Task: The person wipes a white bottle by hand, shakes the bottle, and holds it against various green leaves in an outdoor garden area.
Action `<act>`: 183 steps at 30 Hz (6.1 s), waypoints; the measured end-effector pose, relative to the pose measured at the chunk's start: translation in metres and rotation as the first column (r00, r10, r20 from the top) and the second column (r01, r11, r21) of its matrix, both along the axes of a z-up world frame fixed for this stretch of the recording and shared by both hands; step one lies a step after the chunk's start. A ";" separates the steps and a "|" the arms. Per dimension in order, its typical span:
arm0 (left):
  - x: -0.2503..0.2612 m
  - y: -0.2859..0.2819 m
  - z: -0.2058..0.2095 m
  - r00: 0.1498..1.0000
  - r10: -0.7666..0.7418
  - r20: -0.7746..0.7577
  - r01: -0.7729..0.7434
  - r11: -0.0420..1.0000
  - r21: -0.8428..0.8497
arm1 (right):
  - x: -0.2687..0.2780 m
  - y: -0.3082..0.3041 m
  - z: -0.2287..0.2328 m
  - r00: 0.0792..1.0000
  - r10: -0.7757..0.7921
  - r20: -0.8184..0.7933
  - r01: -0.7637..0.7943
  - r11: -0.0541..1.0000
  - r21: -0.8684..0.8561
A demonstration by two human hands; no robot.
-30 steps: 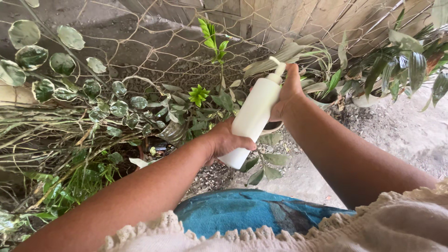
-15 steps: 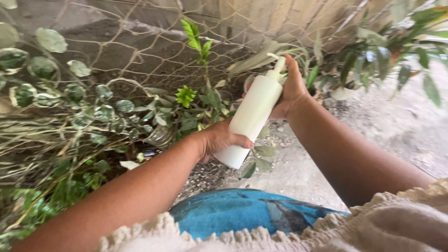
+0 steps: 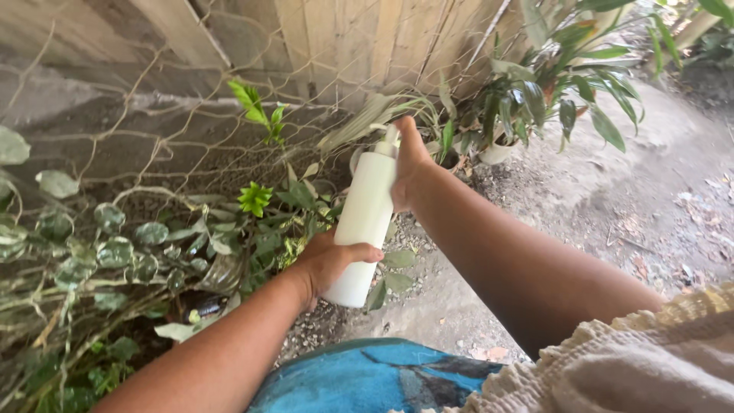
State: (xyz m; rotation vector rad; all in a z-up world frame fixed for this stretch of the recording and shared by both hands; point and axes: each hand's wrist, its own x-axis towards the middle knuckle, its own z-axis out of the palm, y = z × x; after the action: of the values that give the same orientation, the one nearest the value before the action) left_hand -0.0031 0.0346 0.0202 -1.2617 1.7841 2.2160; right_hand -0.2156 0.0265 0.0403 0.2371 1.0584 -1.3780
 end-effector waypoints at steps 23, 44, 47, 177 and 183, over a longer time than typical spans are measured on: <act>0.004 -0.007 -0.002 1.000 -0.011 -0.023 0.013 0.996 0.083 | 0.021 -0.009 0.015 0.971 -0.055 -0.233 0.114 0.962 0.249; -0.019 0.008 0.004 0.994 -0.093 -0.064 0.096 0.994 0.055 | 0.002 0.009 0.026 0.918 -0.160 -0.364 0.234 0.957 0.170; -0.017 0.003 0.004 0.992 -0.089 -0.091 0.094 0.994 0.058 | 0.006 0.008 0.028 0.923 -0.160 -0.351 0.224 0.963 0.150; 0.011 -0.038 -0.002 0.998 0.062 -0.011 -0.062 0.997 -0.035 | 0.026 -0.057 -0.004 0.957 -0.010 -0.288 0.119 0.923 0.365; 0.003 -0.049 -0.004 0.997 0.049 -0.055 -0.054 0.996 -0.078 | 0.017 -0.062 0.009 0.950 -0.074 -0.303 0.185 0.915 0.358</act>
State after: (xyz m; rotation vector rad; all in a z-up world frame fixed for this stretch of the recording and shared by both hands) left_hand -0.0004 -0.0141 0.0160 -1.2892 1.8978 2.2474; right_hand -0.1982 -0.0360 0.0495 0.4122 1.5807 -1.3392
